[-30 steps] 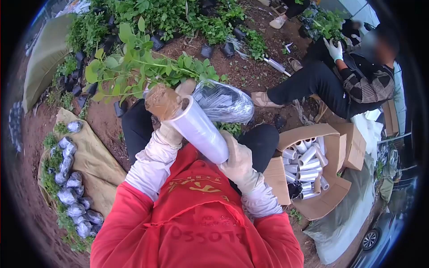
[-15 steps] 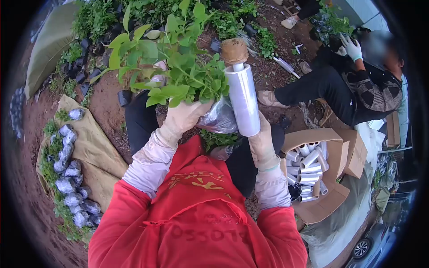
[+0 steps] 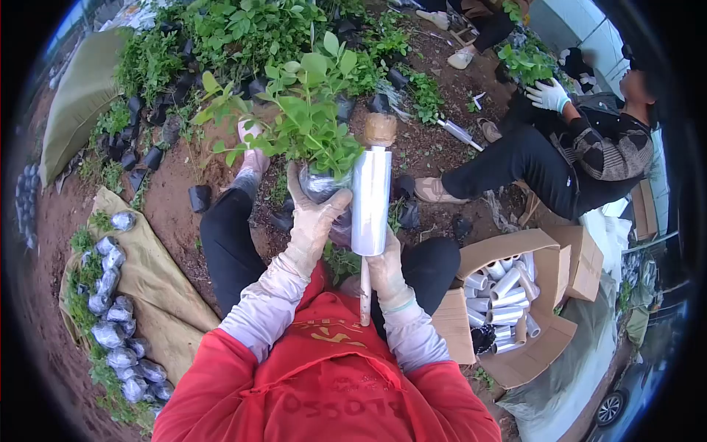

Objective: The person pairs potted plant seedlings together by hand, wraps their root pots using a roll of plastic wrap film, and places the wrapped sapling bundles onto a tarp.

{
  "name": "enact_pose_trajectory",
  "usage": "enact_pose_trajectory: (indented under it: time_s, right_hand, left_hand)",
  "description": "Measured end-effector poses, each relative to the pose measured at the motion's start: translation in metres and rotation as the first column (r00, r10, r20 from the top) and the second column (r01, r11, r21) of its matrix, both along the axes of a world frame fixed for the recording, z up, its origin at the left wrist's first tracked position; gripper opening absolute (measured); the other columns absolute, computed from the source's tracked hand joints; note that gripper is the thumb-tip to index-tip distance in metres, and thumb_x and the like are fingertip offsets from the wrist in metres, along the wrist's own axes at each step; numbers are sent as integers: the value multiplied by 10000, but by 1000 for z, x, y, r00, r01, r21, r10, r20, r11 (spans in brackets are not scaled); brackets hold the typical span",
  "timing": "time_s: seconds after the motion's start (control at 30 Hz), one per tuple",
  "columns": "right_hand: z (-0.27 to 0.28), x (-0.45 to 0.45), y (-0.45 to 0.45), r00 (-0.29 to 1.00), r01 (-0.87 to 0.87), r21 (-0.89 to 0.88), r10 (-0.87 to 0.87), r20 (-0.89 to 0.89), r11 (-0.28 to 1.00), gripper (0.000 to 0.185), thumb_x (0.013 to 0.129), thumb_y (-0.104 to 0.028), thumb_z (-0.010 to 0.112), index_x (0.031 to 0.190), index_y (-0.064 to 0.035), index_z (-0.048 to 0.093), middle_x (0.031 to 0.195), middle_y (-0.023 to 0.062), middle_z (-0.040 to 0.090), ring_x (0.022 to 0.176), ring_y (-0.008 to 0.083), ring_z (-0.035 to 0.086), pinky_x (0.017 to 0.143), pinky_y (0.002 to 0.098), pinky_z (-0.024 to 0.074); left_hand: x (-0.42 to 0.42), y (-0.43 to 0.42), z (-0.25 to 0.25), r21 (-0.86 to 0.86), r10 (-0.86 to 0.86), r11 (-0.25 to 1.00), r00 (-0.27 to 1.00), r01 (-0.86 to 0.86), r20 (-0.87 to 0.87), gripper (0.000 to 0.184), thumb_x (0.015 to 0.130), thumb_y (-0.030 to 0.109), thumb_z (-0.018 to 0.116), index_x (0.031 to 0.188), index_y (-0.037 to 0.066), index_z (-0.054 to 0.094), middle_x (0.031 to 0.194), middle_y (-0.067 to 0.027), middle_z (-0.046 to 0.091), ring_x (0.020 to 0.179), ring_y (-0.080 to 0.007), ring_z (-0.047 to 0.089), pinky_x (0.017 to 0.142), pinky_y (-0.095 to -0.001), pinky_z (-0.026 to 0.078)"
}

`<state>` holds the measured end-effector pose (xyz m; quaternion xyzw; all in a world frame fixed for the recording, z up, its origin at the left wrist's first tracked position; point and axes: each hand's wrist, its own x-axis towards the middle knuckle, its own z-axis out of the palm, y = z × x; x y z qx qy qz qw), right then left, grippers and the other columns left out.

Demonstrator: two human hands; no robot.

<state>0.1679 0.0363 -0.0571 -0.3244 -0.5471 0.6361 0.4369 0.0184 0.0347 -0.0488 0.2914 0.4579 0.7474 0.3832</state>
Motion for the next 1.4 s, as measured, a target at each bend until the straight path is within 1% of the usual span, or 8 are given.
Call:
enact_pose_trajectory:
  time_s: [0.17,0.53,0.77,0.97,1.23,1.33,1.37,1.4]
  right_hand:
    - [-48,0,25,930,102,281,-191,313,954,549,811,-306,653,1214,44,524,1086,200,619,1048,281,593,927,348,442]
    - [-56,24,57,530,-437,-745,-526,-666,503,334,933,-147,510,1232,-60,392,974,161,567,588,186,602,440,236,543]
    - [-67,57,122,311,-363,-590,-503,-806,721,409,866,-57,573,1178,82,348,953,130,503,770,145,553,603,250,559]
    - [-90,81,156,647,668,-379,-751,-128,640,147,892,-134,472,848,-1,519,747,70,549,660,180,562,658,327,558]
    - [-45,40,56,777,-197,-446,-139,-614,873,564,882,-432,550,1264,-24,473,1310,162,477,1276,360,408,1063,521,346]
    - [-3,-16,14,988,129,135,-117,-97,982,338,944,-45,475,1273,31,460,1184,121,582,1081,177,589,927,320,489]
    - [-7,-12,13,708,-220,-435,-163,-687,873,343,932,-24,485,1270,32,463,1155,111,600,1068,190,596,900,311,497]
    - [-24,-4,15,980,17,-17,-20,-197,1000,363,928,-66,511,1277,18,464,1150,108,597,1061,191,594,892,308,494]
  left_hand:
    - [4,25,-28,-95,-6,995,998,11,56,895,803,154,751,1451,-28,160,1396,-178,345,1194,-237,454,1029,-354,378]
    - [21,14,-89,-39,-26,999,807,4,-590,730,832,109,703,1389,-64,264,1360,-222,386,1238,-273,417,1062,-386,345]
    - [45,1,-32,-159,-191,968,981,192,24,684,760,51,757,1321,-29,374,1189,-115,504,1030,-170,512,888,-290,455]
    - [21,-32,-23,-119,-285,938,918,327,277,830,783,19,751,1415,30,214,1162,-109,563,1086,-198,578,920,-311,485]
    - [-36,-4,-12,200,-608,785,671,586,423,676,831,191,703,1392,53,352,1195,-68,567,1040,-178,577,953,-338,448]
    - [-30,3,-29,145,-546,837,780,528,305,679,839,178,683,1410,61,336,1237,-70,540,1090,-178,552,934,-345,460]
    - [-30,6,-33,114,-541,840,808,530,231,687,841,171,677,1420,65,322,1253,-73,531,1108,-179,543,928,-348,465]
    - [-34,0,-37,72,-535,833,764,549,362,724,845,151,661,1454,92,273,1274,-70,513,1129,-195,531,936,-361,465]
